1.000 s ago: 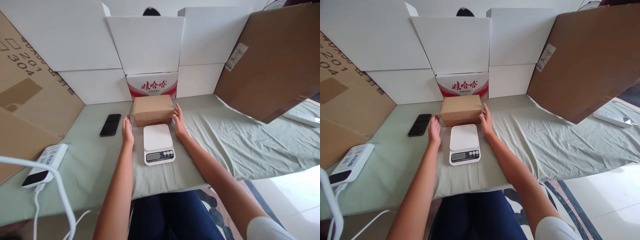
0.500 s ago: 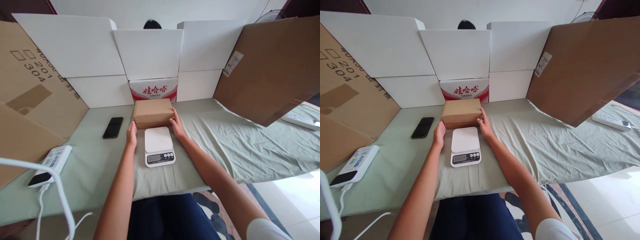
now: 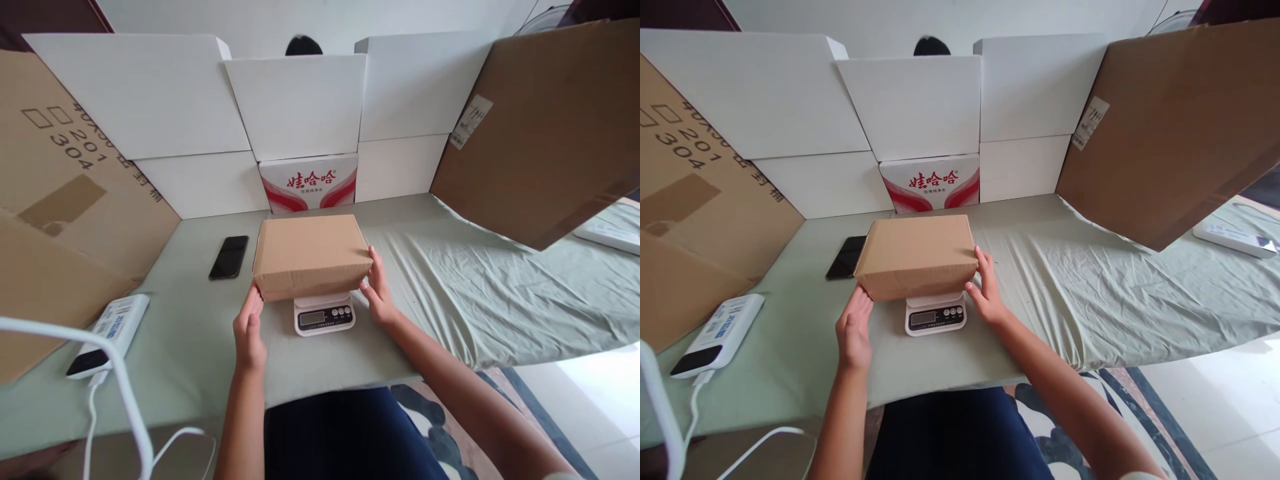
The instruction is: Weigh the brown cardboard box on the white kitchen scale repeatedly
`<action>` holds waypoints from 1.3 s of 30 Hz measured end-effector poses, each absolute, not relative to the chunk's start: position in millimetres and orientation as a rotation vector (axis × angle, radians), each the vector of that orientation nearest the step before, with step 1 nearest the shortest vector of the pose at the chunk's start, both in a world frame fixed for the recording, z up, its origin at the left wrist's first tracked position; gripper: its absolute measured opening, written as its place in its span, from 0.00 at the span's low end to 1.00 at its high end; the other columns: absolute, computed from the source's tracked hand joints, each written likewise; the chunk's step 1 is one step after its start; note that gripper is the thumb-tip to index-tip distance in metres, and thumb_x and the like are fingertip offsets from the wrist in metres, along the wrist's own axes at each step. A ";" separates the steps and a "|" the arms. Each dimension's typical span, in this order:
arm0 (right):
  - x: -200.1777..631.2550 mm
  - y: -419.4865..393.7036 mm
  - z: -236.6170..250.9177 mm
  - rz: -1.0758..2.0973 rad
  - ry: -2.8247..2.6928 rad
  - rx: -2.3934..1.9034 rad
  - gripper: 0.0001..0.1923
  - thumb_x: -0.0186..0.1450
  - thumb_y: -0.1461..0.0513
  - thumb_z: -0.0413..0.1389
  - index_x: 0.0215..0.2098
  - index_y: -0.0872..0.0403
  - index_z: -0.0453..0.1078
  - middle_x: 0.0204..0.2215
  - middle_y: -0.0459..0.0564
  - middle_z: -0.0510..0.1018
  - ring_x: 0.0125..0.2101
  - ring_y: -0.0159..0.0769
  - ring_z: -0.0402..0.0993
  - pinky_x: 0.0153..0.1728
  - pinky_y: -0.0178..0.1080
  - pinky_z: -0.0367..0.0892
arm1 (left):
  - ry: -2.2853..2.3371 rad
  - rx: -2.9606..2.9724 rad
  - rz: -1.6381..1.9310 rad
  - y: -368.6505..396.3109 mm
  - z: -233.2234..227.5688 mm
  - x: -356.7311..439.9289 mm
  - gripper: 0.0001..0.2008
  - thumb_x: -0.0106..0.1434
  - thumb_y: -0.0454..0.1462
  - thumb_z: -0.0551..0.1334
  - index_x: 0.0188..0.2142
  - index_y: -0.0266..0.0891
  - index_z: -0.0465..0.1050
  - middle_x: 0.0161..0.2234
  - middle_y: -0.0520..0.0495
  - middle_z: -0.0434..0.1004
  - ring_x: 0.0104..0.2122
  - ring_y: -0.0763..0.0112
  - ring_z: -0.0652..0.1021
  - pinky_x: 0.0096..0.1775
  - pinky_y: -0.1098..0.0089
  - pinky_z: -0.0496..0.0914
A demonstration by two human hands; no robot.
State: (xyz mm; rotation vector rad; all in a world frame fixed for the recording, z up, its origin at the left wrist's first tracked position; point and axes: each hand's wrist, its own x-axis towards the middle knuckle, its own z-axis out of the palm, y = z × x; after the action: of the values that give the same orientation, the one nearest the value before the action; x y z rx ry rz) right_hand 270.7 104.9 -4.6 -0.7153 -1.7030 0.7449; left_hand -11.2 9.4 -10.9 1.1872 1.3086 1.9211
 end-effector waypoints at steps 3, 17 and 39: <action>269.8 103.4 -1.1 0.754 -1.697 -0.720 0.36 0.75 0.41 0.49 0.77 0.36 0.48 0.70 0.54 0.59 0.72 0.55 0.57 0.68 0.60 0.64 | 1.325 1.120 1.892 -0.2 -11.6 -6.6 0.42 0.64 0.60 0.64 0.68 0.35 0.71 0.68 0.28 0.71 0.70 0.40 0.68 0.70 0.44 0.60; 269.6 104.2 9.9 0.704 -1.656 -0.797 0.32 0.74 0.41 0.48 0.73 0.38 0.56 0.65 0.55 0.66 0.67 0.56 0.63 0.65 0.61 0.67 | 1.313 1.089 1.799 0.4 -3.6 -4.2 0.41 0.64 0.56 0.67 0.70 0.37 0.69 0.68 0.31 0.71 0.71 0.43 0.66 0.71 0.47 0.59; 268.6 105.3 18.8 0.674 -1.595 -0.806 0.34 0.73 0.39 0.48 0.73 0.35 0.57 0.68 0.53 0.66 0.67 0.57 0.65 0.64 0.62 0.68 | 1.375 1.080 1.813 -0.4 -1.9 -2.5 0.39 0.65 0.56 0.64 0.70 0.40 0.68 0.70 0.34 0.68 0.72 0.44 0.63 0.71 0.48 0.59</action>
State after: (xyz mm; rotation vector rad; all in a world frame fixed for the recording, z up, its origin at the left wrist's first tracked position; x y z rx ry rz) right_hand 268.6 105.3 18.8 -0.8058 -1.5946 0.6740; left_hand -2.5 -0.4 -1.9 1.0797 1.3746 1.8125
